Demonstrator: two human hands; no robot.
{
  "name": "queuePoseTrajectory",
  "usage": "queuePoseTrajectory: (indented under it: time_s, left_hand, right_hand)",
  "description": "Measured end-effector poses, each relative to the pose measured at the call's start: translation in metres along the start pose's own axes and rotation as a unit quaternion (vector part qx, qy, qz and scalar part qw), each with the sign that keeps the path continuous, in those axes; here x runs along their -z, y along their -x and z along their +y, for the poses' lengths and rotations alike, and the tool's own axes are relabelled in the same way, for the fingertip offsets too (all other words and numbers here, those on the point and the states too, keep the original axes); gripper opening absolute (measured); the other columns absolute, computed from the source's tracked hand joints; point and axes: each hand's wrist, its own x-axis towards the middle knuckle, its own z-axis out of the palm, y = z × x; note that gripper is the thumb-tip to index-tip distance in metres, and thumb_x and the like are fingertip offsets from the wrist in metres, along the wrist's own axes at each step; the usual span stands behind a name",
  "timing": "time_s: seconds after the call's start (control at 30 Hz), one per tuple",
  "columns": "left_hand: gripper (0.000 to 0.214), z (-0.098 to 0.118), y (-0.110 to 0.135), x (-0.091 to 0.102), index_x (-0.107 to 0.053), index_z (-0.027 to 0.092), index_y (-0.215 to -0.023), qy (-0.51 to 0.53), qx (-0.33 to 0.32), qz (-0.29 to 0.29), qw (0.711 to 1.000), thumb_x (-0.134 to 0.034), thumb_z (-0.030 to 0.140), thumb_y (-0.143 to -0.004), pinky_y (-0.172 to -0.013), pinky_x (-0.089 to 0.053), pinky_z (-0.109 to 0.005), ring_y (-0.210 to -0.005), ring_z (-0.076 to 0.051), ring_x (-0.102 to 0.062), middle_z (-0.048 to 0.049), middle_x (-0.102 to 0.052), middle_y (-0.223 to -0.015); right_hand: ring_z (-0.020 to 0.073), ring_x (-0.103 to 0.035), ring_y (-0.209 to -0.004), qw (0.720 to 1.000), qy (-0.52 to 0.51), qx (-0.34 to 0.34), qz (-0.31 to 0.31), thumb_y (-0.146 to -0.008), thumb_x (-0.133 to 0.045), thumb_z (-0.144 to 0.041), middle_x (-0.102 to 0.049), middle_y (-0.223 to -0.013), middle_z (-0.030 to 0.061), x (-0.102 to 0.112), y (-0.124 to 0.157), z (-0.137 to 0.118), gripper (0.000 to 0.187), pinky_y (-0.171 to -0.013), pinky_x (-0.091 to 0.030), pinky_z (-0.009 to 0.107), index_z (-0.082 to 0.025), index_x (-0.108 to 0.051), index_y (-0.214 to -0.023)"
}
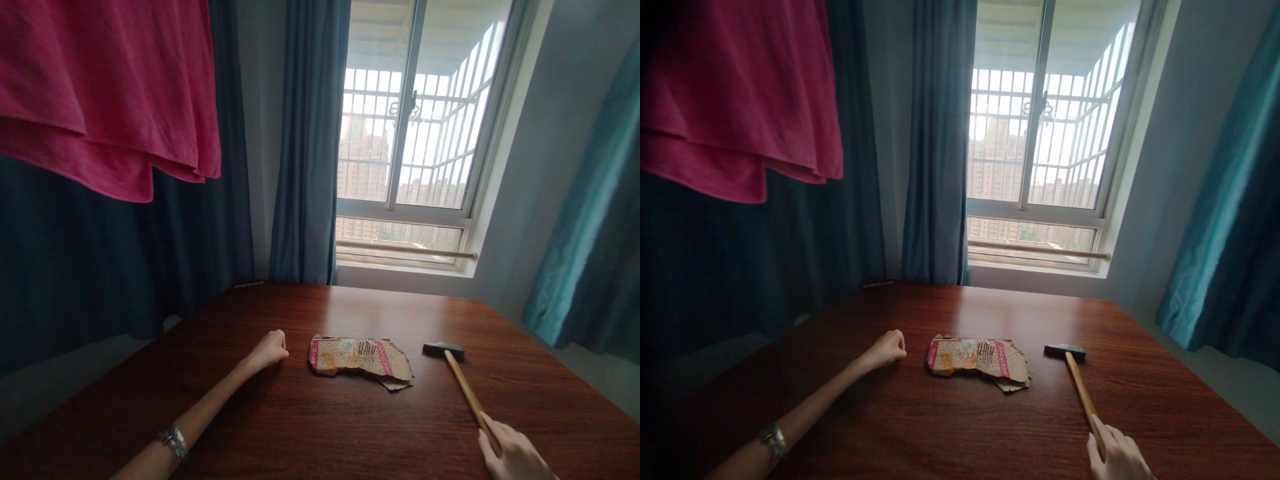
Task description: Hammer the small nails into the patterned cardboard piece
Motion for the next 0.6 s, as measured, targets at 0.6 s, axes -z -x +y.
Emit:
queuePoseTrajectory:
  time_s: [0.6]
  left_hand:
    - [0.022,0.147,0.098,-0.047,-0.066,0.012,-0.073,0.376,-0.261,-0.111,0.882,-0.057,0.032,-0.07,-0.051,-0.039,-0.02,-0.057,-0.011,-0.053,-0.004,-0.063,-0.066]
  right_hand:
    - [0.021,-0.06,-0.072,0.797,-0.581,0.09,-0.136,-0.075,-0.056,-0.045,-0.066,-0.084,0.0071,-0.006,0.018,-0.171,0.034,-0.046,-0.046,0.023,-0.021,-0.069,-0.096]
